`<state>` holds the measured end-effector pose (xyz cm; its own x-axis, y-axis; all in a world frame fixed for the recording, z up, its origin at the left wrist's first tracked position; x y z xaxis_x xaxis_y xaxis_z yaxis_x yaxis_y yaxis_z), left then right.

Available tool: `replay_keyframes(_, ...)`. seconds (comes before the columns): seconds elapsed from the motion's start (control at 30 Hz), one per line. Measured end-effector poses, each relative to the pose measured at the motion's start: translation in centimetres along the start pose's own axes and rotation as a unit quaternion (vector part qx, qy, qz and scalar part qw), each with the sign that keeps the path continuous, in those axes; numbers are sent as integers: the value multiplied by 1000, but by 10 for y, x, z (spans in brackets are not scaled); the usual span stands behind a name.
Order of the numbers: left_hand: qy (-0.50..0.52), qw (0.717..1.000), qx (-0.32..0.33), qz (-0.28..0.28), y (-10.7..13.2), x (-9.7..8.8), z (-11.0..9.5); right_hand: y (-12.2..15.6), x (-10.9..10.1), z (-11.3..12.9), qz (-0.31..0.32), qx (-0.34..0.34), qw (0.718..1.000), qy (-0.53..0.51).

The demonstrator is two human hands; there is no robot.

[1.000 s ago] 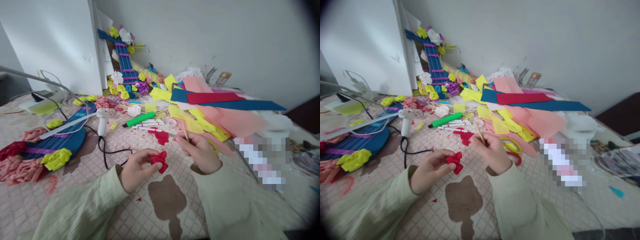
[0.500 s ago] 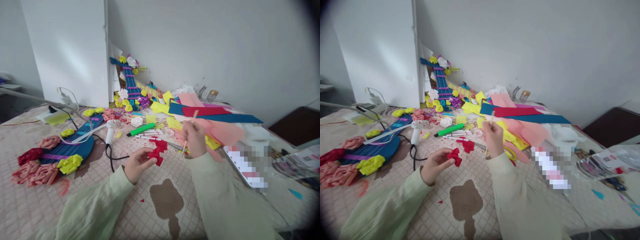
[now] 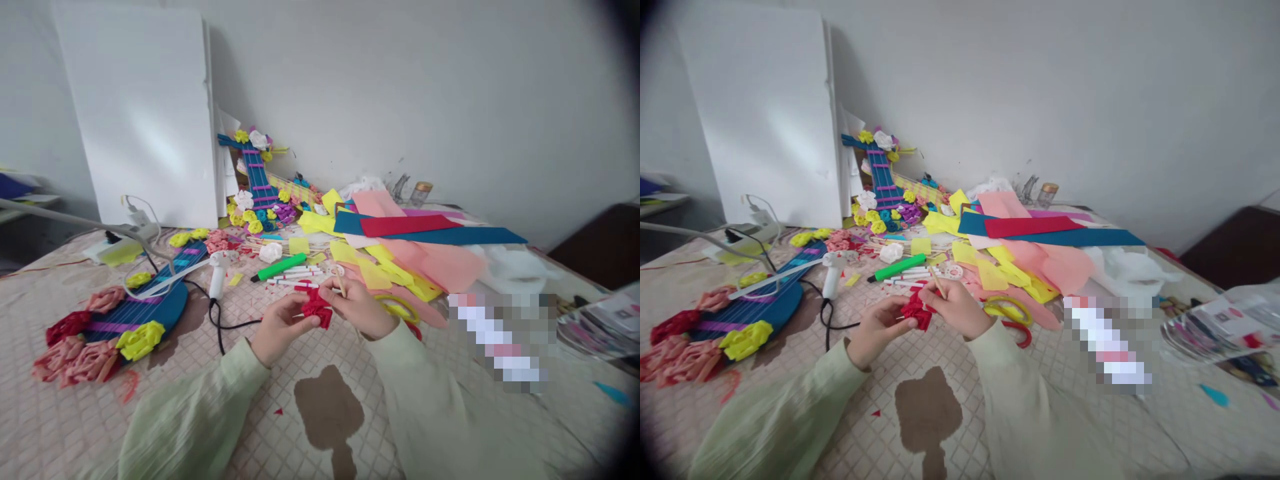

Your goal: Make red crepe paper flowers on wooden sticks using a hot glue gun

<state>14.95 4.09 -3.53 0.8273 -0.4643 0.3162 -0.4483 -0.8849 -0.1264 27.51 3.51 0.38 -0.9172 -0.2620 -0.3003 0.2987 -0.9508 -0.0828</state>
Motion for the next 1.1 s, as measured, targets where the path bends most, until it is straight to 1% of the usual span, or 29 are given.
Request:
replay_keyframes(0.1,8,1000,-1,7,-5,6,0,1,-3,2,-2,0,1000,0)
replay_keyframes(0.23,26,999,-3,24,-7,10,3,3,-3,4,36,4,999,-9)
replay_keyframes(0.4,56,997,-12,53,-1,7,12,7,2,2,75,27,997,-20)
replay_keyframes(0.5,68,996,-15,64,4,3,15,8,7,5,80,15,997,-6)
replay_keyframes(0.6,74,995,-8,72,9,2,10,9,11,9,91,-7,996,10)
replay_keyframes(0.73,78,993,-12,93,15,7,3,10,17,8,107,-3,994,29)
replay_keyframes(0.83,73,994,-24,76,18,6,3,10,19,7,87,-6,995,56)
replay_keyframes(0.93,50,998,-16,23,19,-2,5,11,21,7,47,-24,994,94)
replay_keyframes(1.0,32,999,-8,0,19,-5,5,11,21,6,26,-31,993,109)
replay_keyframes(1.1,28,1000,-11,0,18,-4,4,12,21,4,19,-29,992,117)
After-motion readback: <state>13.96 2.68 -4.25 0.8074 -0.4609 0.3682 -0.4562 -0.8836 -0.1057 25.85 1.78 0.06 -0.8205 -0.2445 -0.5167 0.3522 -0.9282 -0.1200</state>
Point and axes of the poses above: each hand's wrist, its own y-axis away from the middle knuckle, its own x-axis out of the palm, z = x × y, the point moved 7 cm from there along -y, towards the middle knuckle, and after that the axes turned 5 degrees about z, right-handed, at the moved point
